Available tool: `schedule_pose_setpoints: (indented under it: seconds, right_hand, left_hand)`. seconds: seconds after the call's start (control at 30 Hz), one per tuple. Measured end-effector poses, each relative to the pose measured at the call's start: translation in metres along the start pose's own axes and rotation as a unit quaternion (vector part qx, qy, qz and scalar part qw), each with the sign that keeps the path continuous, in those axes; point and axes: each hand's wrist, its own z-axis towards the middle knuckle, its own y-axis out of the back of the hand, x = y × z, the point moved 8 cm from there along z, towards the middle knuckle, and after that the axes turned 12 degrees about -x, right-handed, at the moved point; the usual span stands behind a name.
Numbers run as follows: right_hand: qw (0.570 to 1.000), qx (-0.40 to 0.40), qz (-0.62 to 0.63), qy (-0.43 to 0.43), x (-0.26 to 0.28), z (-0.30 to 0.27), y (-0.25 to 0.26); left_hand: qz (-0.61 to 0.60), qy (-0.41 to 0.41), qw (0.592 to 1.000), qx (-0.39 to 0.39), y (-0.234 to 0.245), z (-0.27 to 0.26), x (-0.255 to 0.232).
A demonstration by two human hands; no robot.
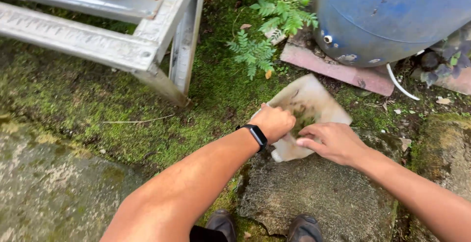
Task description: Cleaning the garden area by sweeping and collecting debris into a container.
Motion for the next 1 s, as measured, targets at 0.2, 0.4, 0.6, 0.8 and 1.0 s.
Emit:
schedule_pose_setpoints:
  seconds: [0.2,0.4,0.6,0.8,1.0]
  right_hand:
    - [0.993,-0.017,-0.112,0.04,0.023,-0.008,0.0]
    - [0.991,-0.022,-0.122,0.054,-0.029,-0.011,-0.02]
    - [0.972,0.073,-0.208,0.083,-0.053,-0.028,-0.027]
    - [0.96,0.15,-0.237,-0.002,-0.088,-0.04,-0.039]
    - [0.967,0.184,-0.176,-0.001,-0.07,-0.059,-0.055]
  left_hand:
    - [-0.058,0.077,0.994,-0.053,0.044,-0.018,-0.006]
    - [-0.022,0.11,0.993,-0.034,0.022,-0.021,-0.022]
    - [0.053,-0.005,0.998,-0.026,0.045,-0.049,-0.053]
    - [0.085,0.055,0.986,0.132,-0.062,-0.053,0.004]
    - [0.157,0.179,0.892,0.384,-0.065,-0.063,0.106]
